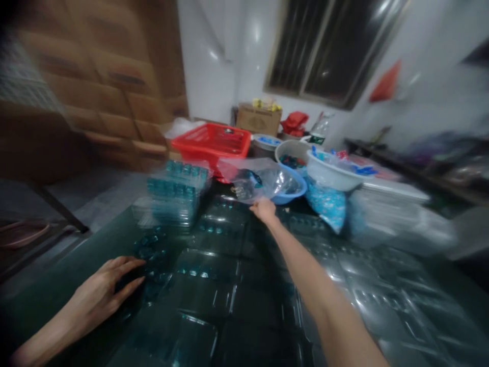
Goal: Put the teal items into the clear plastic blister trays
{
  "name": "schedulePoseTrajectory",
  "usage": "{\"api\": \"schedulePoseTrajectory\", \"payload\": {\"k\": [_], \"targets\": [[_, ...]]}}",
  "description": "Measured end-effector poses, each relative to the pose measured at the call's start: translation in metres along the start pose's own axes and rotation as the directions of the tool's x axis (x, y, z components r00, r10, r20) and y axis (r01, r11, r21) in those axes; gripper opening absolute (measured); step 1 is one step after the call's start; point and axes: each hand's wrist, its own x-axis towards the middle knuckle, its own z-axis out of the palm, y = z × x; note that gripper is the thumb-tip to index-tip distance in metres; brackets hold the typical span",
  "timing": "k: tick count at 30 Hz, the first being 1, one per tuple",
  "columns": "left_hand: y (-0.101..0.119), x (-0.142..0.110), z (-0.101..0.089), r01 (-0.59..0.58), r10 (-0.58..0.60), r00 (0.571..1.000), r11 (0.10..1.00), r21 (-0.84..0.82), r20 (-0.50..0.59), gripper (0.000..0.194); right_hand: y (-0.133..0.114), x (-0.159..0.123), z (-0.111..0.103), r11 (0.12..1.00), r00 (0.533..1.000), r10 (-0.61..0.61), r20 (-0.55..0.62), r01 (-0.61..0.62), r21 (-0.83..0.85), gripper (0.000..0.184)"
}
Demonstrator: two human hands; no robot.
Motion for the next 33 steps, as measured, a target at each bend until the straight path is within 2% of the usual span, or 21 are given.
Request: {"api": "schedulePoseTrajectory", "payload": {"k": [4,6,8,10,12,14,17,21,27,29,30,33], "targets": [[0.004,-0.004,-0.004,0.018,-0.017,1.0,0.999,-0.033,0.019,0.035,-0.006,-0.006,-0.013,0.986,1.0,-0.016,-0.014,0.018,0.165,0.021],[0.014,-0.006,-0.012,0.04,-0.04,0.999,0.999,-0.037,-0.023,0.035,-0.01,-0.011,-0.021,0.961,0.999,-0.032,-0.008,0.033,0.275,0.021],[0.032,-0.007,-0.023,0.059,-0.068,0.991,0.995,-0.08,-0.117,0.037,-0.019,-0.023,-0.028,0.919,0.998,-0.056,0.024,0.042,0.393,0.022],[0.059,-0.005,-0.035,0.044,-0.085,0.985,0.964,-0.261,-0.148,0.032,-0.033,-0.043,-0.03,0.861,0.991,-0.098,0.086,0.041,0.507,0.027],[0.09,0.0,-0.044,0.088,-0.107,0.994,0.842,-0.532,-0.006,0.027,-0.052,-0.071,-0.029,0.794,0.974,-0.162,0.158,0.034,0.607,0.031],[0.119,0.008,-0.047,0.193,-0.171,0.98,0.698,-0.689,0.102,0.027,-0.074,-0.102,-0.026,0.729,0.947,-0.238,0.215,0.028,0.684,0.033],[0.144,0.017,-0.044,0.195,-0.195,0.976,0.571,-0.797,0.099,0.028,-0.103,-0.144,-0.024,0.625,0.897,-0.334,0.291,-0.021,0.781,0.03],[0.15,0.014,-0.035,0.169,-0.176,0.98,0.519,-0.838,0.088,0.024,-0.122,-0.177,-0.024,0.449,0.84,-0.401,0.365,-0.167,0.878,0.021],[0.151,-0.002,-0.037,0.119,-0.11,0.991,0.5,-0.858,0.073,0.019,-0.124,-0.196,-0.021,0.31,0.801,-0.389,0.456,-0.352,0.883,0.02],[0.155,-0.005,-0.039,0.113,-0.103,0.992,0.49,-0.864,0.071,0.018,-0.124,-0.201,-0.023,0.311,0.804,-0.386,0.452,-0.348,0.884,0.02],[0.158,-0.006,-0.04,0.121,-0.11,0.991,0.484,-0.867,0.078,0.017,-0.123,-0.204,-0.025,0.336,0.818,-0.386,0.427,-0.307,0.891,0.02],[0.164,-0.007,-0.042,0.175,-0.151,0.981,0.448,-0.877,0.119,0.017,-0.125,-0.211,-0.036,0.462,0.858,-0.417,0.299,-0.083,0.883,0.019]]}}
